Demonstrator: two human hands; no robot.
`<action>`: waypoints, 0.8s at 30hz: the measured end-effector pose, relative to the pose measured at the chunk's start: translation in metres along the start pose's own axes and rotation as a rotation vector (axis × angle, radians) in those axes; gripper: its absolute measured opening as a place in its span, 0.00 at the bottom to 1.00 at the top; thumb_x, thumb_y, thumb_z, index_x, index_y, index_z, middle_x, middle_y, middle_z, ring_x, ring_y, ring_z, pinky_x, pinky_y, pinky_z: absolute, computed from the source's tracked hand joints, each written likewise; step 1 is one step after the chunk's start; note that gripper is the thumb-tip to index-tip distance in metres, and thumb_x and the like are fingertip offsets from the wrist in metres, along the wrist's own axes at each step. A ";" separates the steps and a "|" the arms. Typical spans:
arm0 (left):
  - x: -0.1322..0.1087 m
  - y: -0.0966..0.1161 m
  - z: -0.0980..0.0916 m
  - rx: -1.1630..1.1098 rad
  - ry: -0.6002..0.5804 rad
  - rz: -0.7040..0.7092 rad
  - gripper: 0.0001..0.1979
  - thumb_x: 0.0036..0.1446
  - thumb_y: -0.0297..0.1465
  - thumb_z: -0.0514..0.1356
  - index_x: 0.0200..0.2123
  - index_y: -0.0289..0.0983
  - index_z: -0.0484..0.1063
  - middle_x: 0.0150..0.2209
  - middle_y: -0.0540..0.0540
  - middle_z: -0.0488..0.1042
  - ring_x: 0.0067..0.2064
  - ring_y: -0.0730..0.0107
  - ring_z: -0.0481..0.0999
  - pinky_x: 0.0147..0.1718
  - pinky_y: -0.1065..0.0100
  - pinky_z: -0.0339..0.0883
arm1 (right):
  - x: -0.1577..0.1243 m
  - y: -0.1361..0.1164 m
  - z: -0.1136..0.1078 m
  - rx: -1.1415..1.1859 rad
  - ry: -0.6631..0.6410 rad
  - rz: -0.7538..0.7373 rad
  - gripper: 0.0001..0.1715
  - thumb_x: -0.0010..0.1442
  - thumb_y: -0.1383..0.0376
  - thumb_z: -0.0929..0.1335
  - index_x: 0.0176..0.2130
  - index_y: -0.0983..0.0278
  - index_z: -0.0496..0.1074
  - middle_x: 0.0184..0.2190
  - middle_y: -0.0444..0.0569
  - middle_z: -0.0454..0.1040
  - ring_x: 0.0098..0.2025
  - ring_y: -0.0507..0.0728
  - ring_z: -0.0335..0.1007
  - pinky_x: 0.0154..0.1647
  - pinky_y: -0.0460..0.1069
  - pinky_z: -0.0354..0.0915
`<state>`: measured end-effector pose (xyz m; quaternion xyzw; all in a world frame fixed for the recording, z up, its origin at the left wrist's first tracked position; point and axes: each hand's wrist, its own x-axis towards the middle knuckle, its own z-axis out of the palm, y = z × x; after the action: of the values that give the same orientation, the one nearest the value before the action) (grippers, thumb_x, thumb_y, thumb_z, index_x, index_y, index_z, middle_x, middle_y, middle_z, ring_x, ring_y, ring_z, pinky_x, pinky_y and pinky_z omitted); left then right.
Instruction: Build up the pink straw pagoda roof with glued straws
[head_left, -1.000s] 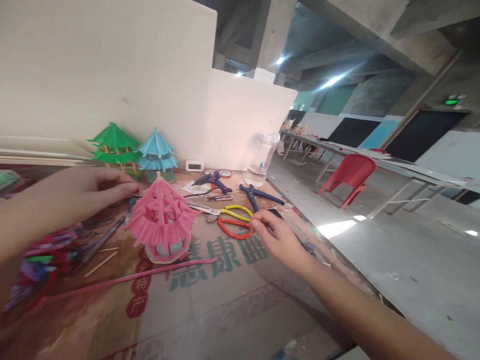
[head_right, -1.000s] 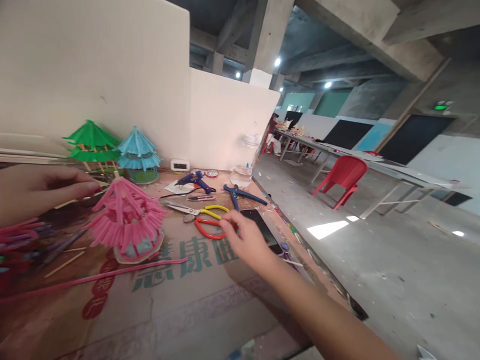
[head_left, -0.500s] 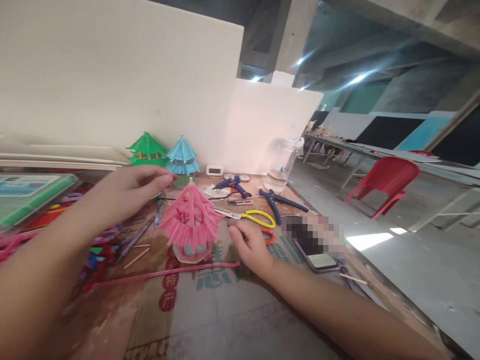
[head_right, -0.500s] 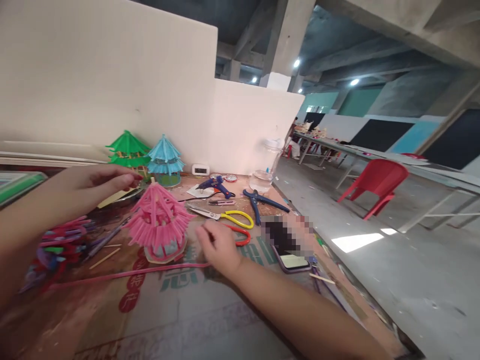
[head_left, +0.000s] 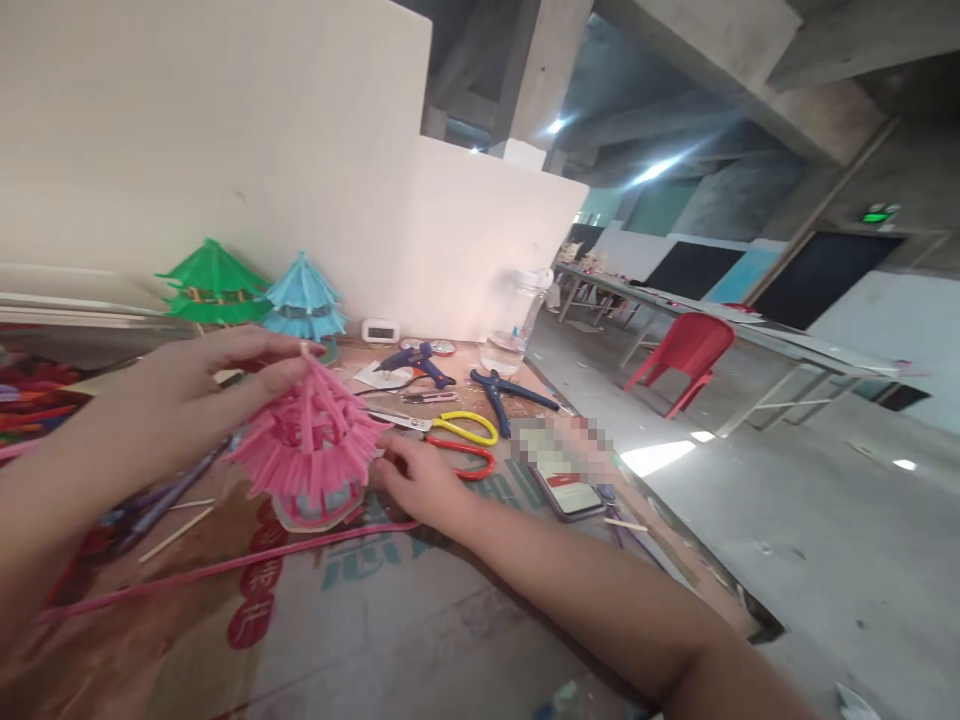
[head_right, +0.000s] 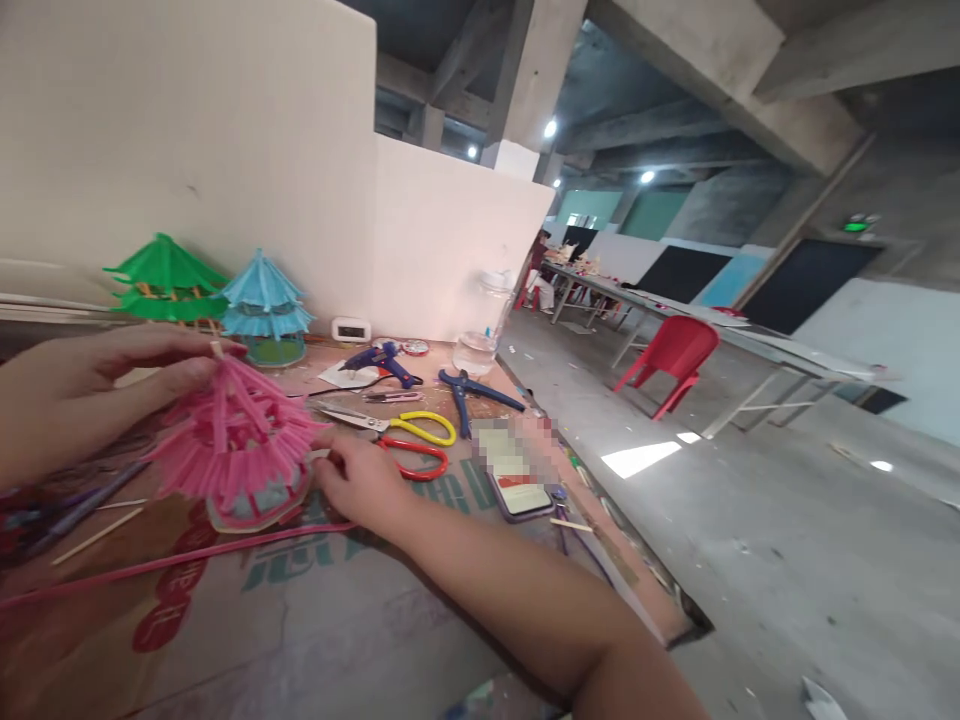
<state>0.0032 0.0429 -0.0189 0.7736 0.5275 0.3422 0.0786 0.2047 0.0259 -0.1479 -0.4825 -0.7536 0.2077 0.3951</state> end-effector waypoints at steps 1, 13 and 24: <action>0.002 -0.002 0.001 0.002 0.004 -0.009 0.28 0.42 0.55 0.53 0.38 0.45 0.78 0.44 0.52 0.79 0.49 0.53 0.74 0.50 0.57 0.64 | 0.001 -0.001 -0.001 -0.018 -0.019 -0.006 0.11 0.58 0.68 0.63 0.40 0.63 0.74 0.25 0.42 0.71 0.27 0.52 0.64 0.30 0.44 0.59; 0.005 -0.019 0.004 0.050 0.090 -0.036 0.26 0.42 0.55 0.54 0.37 0.47 0.78 0.41 0.55 0.79 0.49 0.53 0.74 0.51 0.56 0.63 | 0.004 -0.004 -0.004 -0.137 -0.103 -0.100 0.07 0.59 0.69 0.65 0.33 0.64 0.74 0.28 0.44 0.72 0.31 0.52 0.65 0.33 0.44 0.59; -0.003 0.001 -0.003 -0.040 0.125 -0.037 0.37 0.50 0.60 0.45 0.51 0.44 0.72 0.39 0.51 0.79 0.46 0.55 0.76 0.50 0.56 0.65 | 0.003 -0.004 -0.004 -0.131 -0.125 -0.118 0.08 0.60 0.68 0.65 0.31 0.63 0.73 0.28 0.45 0.73 0.31 0.52 0.67 0.33 0.44 0.59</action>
<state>0.0016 0.0392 -0.0171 0.7391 0.5387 0.3987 0.0673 0.2049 0.0264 -0.1421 -0.4483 -0.8157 0.1640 0.3267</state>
